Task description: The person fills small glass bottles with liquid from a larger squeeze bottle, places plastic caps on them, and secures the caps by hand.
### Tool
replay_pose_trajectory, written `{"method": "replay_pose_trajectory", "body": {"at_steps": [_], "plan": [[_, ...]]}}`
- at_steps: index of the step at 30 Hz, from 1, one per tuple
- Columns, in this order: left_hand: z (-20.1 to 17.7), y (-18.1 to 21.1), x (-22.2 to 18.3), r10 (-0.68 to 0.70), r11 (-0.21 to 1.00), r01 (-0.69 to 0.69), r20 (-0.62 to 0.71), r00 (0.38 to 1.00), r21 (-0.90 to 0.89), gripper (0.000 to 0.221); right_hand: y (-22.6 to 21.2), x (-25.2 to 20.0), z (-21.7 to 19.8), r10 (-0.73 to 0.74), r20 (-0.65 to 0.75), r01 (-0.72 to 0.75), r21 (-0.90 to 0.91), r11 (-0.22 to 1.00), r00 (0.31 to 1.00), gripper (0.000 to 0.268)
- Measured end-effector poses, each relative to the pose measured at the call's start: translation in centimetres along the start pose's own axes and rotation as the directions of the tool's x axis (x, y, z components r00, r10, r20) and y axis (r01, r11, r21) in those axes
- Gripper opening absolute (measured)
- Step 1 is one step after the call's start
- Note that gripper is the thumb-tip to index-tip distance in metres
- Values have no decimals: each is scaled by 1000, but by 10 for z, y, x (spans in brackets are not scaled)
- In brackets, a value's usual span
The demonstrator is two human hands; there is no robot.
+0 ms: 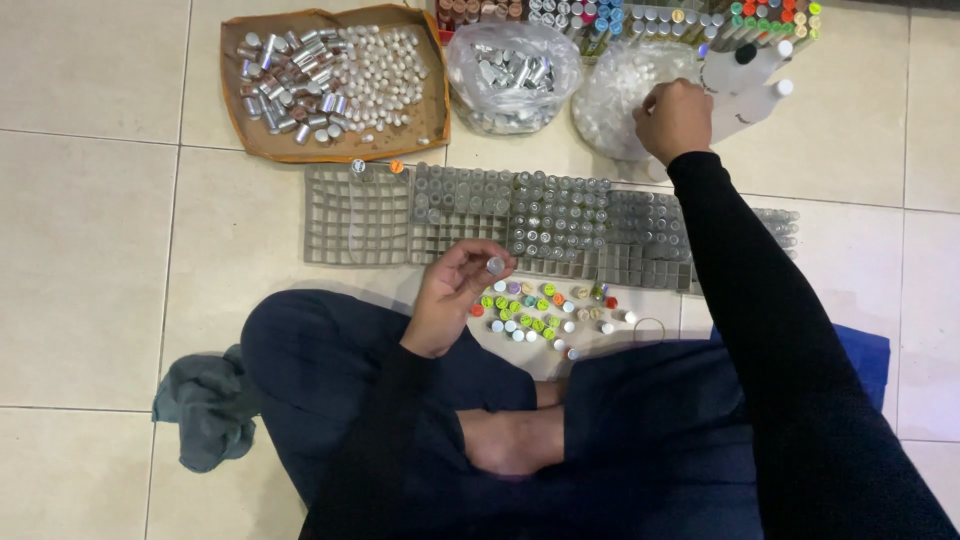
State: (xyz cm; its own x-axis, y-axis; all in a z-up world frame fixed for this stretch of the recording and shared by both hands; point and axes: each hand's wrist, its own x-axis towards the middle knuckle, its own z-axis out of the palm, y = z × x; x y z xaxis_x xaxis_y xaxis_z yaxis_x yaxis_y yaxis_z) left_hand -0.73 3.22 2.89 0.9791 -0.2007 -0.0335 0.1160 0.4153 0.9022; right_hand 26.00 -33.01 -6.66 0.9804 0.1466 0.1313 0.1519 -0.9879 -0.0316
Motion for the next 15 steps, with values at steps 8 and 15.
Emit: {"method": "replay_pose_trajectory", "body": {"at_steps": [8,15], "plan": [[-3,-2,2,4,1000,-3,33,999,-3,17,-20,2,-2,138,-32,-136,45,990,990,15],[-2,-15,1,21,999,-17,61,998,-51,15,-70,-62,-114,210,9,-174,598,783,978,29]]}}
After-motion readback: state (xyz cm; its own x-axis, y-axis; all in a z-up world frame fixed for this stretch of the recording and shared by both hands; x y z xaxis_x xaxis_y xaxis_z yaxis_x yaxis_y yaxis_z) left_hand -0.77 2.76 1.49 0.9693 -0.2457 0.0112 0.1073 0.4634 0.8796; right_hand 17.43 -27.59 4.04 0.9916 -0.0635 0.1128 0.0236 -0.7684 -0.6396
